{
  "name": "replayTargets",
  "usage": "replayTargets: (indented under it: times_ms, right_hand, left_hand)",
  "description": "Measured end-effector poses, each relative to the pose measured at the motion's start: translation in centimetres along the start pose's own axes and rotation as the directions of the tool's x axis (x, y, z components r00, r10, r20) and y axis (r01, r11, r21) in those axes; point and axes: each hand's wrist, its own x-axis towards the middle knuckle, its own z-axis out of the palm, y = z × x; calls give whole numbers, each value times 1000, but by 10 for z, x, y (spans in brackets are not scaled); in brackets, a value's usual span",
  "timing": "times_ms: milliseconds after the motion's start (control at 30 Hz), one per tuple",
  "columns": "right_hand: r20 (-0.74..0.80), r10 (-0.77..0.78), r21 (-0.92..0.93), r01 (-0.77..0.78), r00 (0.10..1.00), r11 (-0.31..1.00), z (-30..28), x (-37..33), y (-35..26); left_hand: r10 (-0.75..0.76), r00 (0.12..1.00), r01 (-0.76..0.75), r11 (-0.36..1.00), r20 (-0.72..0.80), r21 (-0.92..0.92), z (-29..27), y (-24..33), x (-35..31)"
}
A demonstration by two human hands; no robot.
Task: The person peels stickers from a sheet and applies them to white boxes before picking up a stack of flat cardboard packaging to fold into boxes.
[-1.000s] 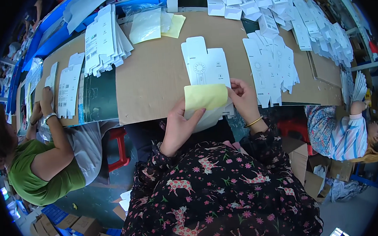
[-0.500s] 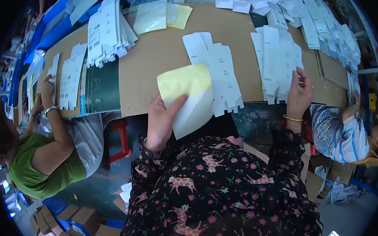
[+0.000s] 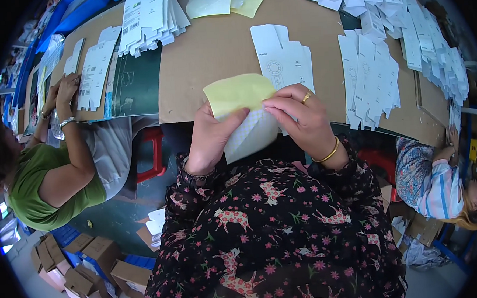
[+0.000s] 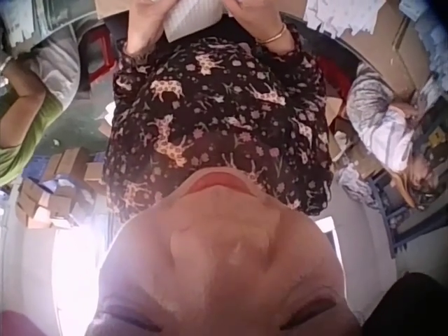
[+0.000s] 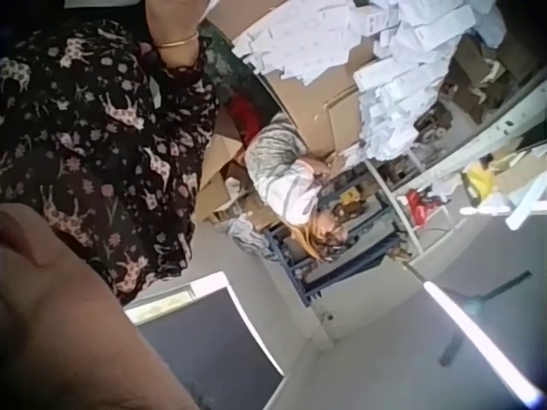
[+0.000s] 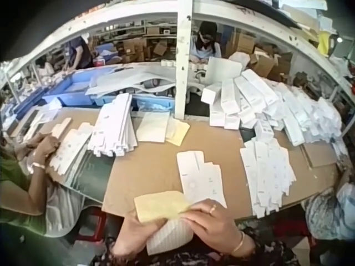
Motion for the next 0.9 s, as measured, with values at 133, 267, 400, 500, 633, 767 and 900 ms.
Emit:
replayTargets:
  times_ms: [133,267,400,500,633,767,900]
  right_hand:
    - [-16,17,-4,-17,1000,1000,1,-1,1]
    - [-17,-8,-24,8,1000,1000,-2,1,2]
    - [15,-33,-70,34,999,997,-6,4,0]
    - [46,-11,-57,14,999,998,-10,5,1]
    - [63,167,160,-175,984,972,-28,12,13]
    - [-23,313,177,-304,950,936,-36,41,55]
    - [87,235,81,-242,968,967,-11,69,107]
  left_hand:
    - [21,1000,-21,1000,16,14,2,1,0]
    - [38,998,-40,998,47,49,3,1,4]
    - [36,997,-42,995,64,93,3,1,7]
    - [34,998,-39,995,60,91,5,-1,9]
    - [89,995,-94,990,46,101,6,-5,8]
    - [110,933,-262,859,342,439,10,-4,5]
    - [270,700,-713,323,661,622,27,-19,12]
